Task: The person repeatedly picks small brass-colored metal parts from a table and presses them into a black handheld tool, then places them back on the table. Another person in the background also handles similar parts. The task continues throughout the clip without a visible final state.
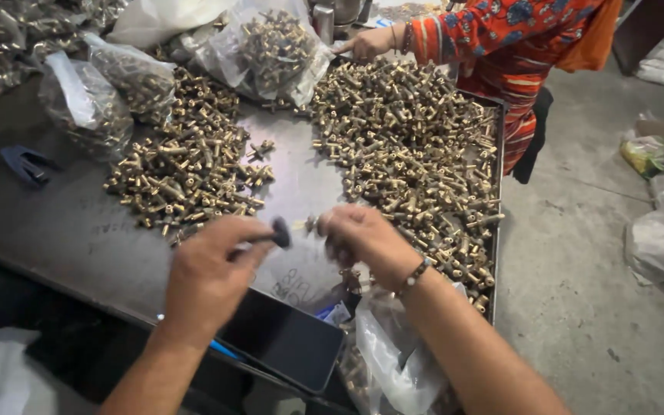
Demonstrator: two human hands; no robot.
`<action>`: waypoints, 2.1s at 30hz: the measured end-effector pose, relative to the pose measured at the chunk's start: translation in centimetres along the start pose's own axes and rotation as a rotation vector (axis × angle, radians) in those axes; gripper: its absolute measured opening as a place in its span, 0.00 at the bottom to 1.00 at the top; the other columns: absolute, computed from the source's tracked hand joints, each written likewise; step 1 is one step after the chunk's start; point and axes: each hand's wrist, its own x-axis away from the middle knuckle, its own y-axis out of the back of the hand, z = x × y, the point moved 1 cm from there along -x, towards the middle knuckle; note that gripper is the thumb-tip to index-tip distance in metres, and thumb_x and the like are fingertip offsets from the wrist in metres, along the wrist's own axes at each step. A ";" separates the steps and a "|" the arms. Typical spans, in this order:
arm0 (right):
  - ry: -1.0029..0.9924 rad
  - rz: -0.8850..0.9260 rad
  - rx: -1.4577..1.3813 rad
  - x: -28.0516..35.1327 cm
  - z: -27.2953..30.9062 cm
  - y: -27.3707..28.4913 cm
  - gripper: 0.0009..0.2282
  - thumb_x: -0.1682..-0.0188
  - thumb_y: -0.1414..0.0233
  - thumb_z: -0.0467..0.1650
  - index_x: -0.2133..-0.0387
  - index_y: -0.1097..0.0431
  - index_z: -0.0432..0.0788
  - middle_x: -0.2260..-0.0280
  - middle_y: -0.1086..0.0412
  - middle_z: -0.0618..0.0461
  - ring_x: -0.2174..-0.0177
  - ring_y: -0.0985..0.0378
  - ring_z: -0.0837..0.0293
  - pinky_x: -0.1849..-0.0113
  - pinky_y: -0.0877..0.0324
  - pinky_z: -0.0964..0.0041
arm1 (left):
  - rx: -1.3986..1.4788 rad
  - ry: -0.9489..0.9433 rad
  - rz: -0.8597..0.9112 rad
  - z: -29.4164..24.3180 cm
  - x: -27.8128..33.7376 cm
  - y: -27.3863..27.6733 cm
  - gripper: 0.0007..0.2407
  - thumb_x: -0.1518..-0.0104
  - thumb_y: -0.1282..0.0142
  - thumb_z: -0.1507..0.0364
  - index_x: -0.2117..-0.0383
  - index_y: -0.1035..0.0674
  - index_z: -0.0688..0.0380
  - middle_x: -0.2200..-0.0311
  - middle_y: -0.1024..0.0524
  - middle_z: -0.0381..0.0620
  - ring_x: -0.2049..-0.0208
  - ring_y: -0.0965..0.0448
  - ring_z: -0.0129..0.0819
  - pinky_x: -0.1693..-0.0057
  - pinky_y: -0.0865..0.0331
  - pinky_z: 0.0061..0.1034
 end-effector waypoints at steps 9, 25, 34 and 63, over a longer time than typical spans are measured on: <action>0.173 -0.122 0.396 1.3 8.9 -2.5 0.15 0.57 0.40 0.34 0.56 0.28 0.49 0.62 0.22 0.58 0.62 0.17 0.62 0.60 0.23 0.69 | 0.088 0.529 -0.135 2.7 2.0 0.7 0.05 0.46 0.35 0.76 0.65 0.17 0.56 0.71 0.16 0.40 0.71 0.18 0.23 0.65 0.27 0.20; 0.273 -0.314 0.890 5.1 2.4 -2.8 0.10 0.59 0.39 0.36 0.65 0.21 0.47 0.74 0.22 0.50 0.74 0.20 0.54 0.69 0.26 0.62 | 0.185 0.524 0.011 0.8 0.9 -1.8 0.07 0.52 0.32 0.74 0.67 0.14 0.57 0.74 0.14 0.40 0.73 0.16 0.24 0.64 0.25 0.20; 0.413 -0.247 0.570 4.9 1.7 -2.4 0.06 0.53 0.39 0.29 0.65 0.22 0.40 0.74 0.26 0.56 0.74 0.27 0.67 0.71 0.30 0.71 | 0.235 0.516 0.035 0.7 0.4 -2.7 0.08 0.53 0.31 0.75 0.66 0.14 0.57 0.74 0.14 0.41 0.73 0.17 0.22 0.64 0.24 0.20; 0.113 -0.048 -0.017 1.2 3.0 -0.6 0.10 0.49 0.43 0.32 0.63 0.28 0.36 0.70 0.25 0.51 0.72 0.22 0.61 0.68 0.25 0.66 | 0.146 0.380 -0.077 0.6 0.6 -1.4 0.06 0.51 0.34 0.75 0.69 0.16 0.57 0.72 0.16 0.41 0.71 0.16 0.27 0.63 0.24 0.23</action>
